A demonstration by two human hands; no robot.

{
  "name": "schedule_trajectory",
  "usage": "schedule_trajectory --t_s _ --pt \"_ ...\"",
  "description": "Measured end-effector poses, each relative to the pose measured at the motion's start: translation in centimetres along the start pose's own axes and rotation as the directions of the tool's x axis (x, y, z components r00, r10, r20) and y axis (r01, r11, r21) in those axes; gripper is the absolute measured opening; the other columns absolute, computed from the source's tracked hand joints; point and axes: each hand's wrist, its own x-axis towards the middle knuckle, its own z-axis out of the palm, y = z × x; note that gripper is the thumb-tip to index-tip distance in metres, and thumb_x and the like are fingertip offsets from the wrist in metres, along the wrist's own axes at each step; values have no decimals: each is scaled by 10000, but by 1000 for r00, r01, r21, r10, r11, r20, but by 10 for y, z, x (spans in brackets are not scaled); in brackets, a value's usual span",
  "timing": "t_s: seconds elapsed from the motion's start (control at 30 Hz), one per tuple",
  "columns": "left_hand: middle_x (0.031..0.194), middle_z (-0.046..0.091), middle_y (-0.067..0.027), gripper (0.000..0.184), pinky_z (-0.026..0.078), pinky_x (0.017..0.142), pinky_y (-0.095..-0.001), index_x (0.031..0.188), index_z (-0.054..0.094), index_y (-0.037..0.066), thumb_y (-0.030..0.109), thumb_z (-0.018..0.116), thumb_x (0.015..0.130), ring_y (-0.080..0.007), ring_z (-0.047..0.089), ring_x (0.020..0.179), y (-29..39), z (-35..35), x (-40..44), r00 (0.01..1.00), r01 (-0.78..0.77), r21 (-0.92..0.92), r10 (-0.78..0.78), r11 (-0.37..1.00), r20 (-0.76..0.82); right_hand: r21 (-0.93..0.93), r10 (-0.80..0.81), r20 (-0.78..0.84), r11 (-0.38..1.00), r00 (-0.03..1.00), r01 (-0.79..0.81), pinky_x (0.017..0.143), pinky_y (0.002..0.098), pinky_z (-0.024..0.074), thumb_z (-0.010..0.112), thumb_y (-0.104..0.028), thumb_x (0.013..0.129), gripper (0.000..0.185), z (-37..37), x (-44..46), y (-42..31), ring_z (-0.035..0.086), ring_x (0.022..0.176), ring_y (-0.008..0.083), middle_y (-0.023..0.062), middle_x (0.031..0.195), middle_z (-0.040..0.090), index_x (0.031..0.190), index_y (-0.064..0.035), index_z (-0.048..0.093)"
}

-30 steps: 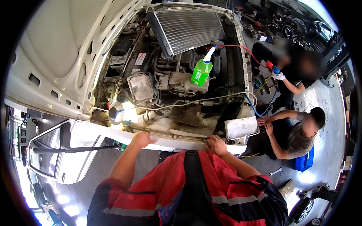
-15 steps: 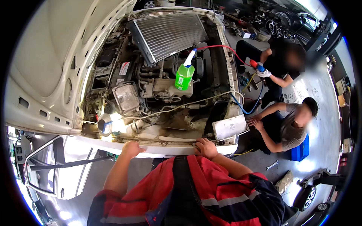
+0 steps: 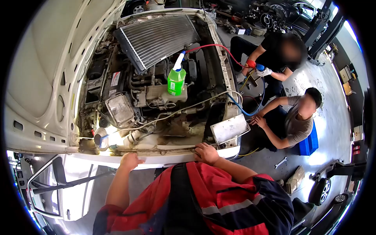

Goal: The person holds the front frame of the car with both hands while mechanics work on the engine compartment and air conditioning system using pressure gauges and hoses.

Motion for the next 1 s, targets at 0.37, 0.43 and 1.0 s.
schedule_trajectory --t_s 0.37,0.43,1.0 --pt "587 634 -98 445 494 675 -381 594 657 50 476 742 689 -248 639 632 -1 -1 1 1000 -1 -4 1 1000 9 4 11 21 1000 1000 -11 811 405 483 591 -307 820 262 -1 1 1 555 980 299 115 1056 575 899 -57 611" --pt "593 636 -102 446 495 674 -379 596 659 48 477 739 691 -247 640 634 1 -2 0 1000 13 -12 -13 1000 19 11 29 25 1000 999 -29 816 406 483 588 -310 822 266 0 -1 0 555 989 299 113 1071 576 903 -58 612" --pt "581 639 -90 443 504 665 -355 633 683 39 473 737 701 -221 639 602 6 -10 0 999 -3 19 2 1000 47 14 17 -13 1000 1000 -16 813 399 481 589 -303 817 249 -1 2 -1 559 951 292 104 1039 577 871 -61 613"
